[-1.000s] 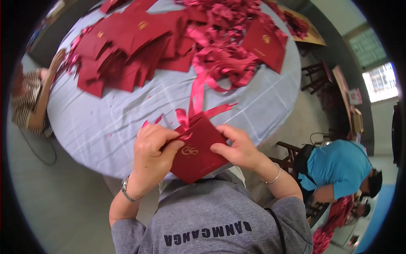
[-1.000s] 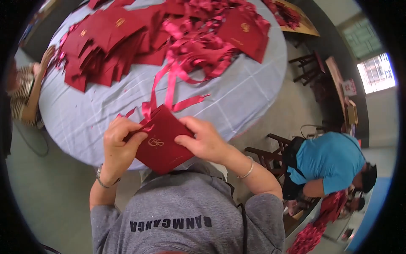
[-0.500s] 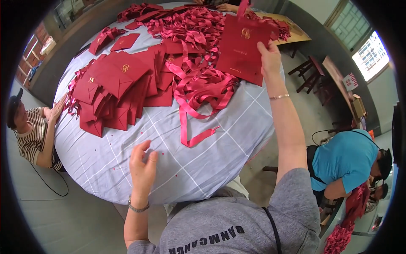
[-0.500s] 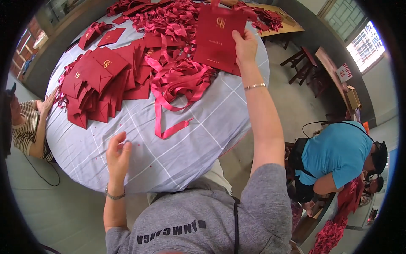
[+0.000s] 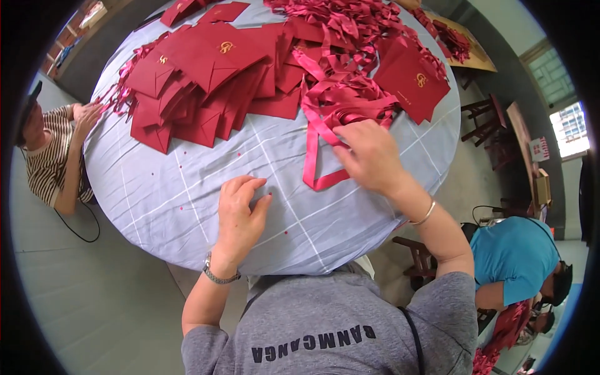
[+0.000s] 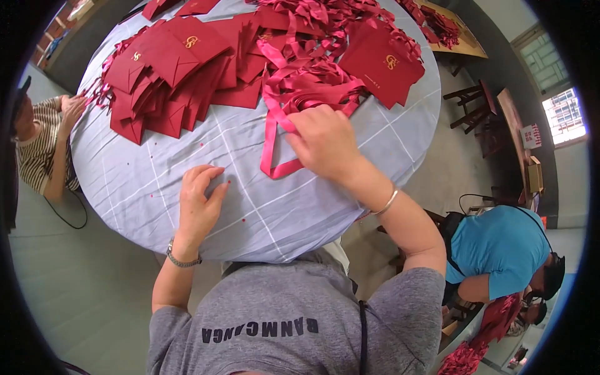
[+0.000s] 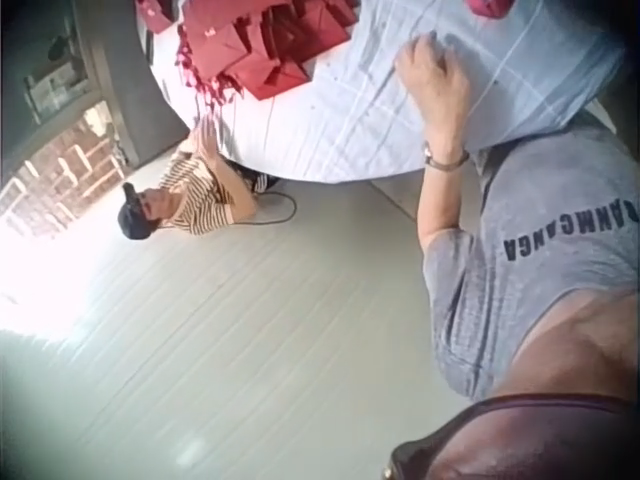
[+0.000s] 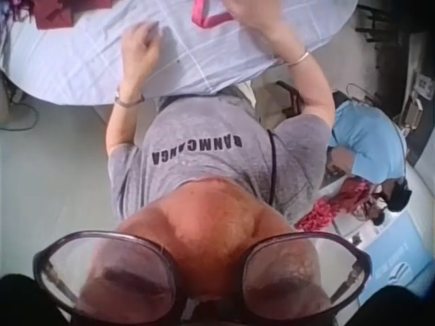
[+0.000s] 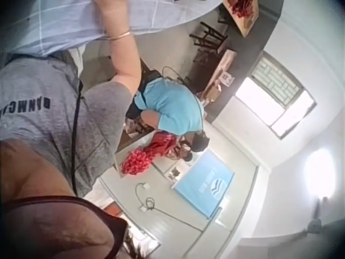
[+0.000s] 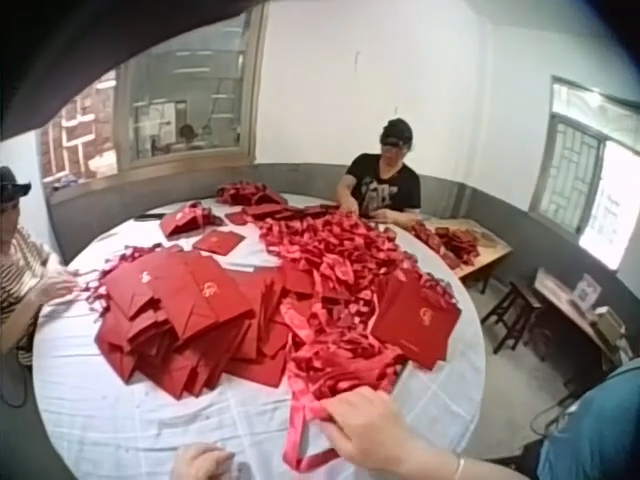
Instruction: The person attaches ribbon handles to gift bags by inserting the ends of ribbon strips into the holes of the bags by hand.
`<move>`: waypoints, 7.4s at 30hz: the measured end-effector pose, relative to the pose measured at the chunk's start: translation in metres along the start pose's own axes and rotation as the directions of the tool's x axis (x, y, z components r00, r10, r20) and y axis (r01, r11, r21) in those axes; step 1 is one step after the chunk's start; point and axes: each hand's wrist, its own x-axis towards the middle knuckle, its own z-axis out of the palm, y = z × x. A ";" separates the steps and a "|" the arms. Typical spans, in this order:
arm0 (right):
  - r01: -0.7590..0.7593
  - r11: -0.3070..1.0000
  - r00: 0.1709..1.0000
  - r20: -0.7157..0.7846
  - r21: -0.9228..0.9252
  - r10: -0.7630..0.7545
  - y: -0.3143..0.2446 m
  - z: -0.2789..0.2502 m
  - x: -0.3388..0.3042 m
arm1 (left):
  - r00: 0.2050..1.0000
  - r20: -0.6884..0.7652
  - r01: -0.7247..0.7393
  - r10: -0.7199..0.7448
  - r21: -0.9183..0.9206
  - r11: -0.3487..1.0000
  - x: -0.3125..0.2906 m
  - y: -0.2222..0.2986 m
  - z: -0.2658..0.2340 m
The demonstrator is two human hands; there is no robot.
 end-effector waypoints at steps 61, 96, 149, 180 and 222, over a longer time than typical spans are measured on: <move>-0.344 0.750 0.938 0.179 0.564 0.296 -0.082 0.051 0.023 | 0.955 0.288 -0.073 -0.066 0.445 0.893 0.065 -0.054 -0.057; -0.137 0.891 0.990 0.084 0.433 0.111 -0.109 0.055 0.004 | 0.747 0.601 0.519 -0.285 -0.260 0.814 0.056 -0.015 -0.041; -0.076 0.997 0.909 0.409 -0.016 0.075 -0.122 0.041 0.042 | 0.891 0.445 0.266 -0.096 -0.338 0.903 0.037 -0.027 -0.025; -0.294 0.938 0.917 0.332 0.185 0.222 -0.117 0.040 0.034 | 0.778 0.565 0.544 -0.274 -0.388 0.744 0.043 -0.028 -0.027; -0.410 0.848 0.872 0.415 0.336 0.257 -0.113 0.026 0.037 | 0.862 0.507 0.332 -0.022 -0.530 0.781 0.046 -0.021 -0.035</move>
